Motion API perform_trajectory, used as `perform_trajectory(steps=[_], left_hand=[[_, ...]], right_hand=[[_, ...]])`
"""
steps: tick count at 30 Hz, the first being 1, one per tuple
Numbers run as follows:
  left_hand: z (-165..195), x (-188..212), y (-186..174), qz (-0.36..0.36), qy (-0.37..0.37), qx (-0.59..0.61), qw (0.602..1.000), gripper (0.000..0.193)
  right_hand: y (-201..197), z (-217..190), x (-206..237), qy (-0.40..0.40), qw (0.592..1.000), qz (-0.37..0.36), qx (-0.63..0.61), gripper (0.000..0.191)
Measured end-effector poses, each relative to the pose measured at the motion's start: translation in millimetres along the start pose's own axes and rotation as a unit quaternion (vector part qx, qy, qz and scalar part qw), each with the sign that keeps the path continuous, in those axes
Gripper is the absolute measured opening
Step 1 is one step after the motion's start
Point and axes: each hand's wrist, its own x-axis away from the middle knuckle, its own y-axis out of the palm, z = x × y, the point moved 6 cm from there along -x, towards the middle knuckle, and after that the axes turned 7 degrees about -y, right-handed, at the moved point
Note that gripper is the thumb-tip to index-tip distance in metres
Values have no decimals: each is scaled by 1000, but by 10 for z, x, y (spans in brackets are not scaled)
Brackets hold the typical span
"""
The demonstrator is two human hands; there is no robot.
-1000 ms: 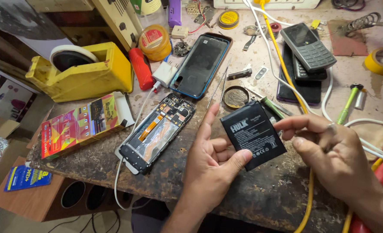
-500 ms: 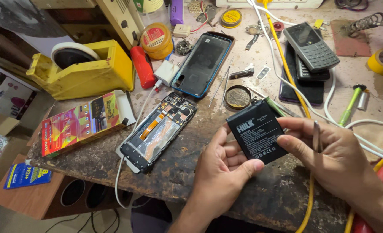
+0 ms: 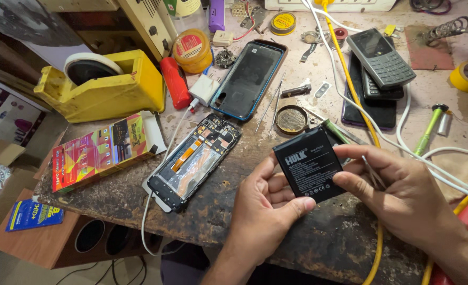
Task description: The person holds a smartphone connected to a charging cable and powers on its screen, then pries off the back cover and lifts out the old battery. They peel the adhesive backing from a new replacement battery, position it inside the phone body, and press the phone frame over it.
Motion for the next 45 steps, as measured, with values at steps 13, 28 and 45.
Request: perform_trajectory(steps=[13, 28, 45], left_hand=[[128, 72, 110, 74, 69, -252, 962, 45], [165, 90, 169, 42, 10, -272, 961, 21], [237, 150, 156, 66, 90, -319, 941, 48]], right_hand=[[-26, 156, 75, 8, 1000, -11, 4, 31], [-37, 102, 63, 0, 995, 3, -99, 17], [-162, 85, 120, -17, 996, 86, 25, 17]])
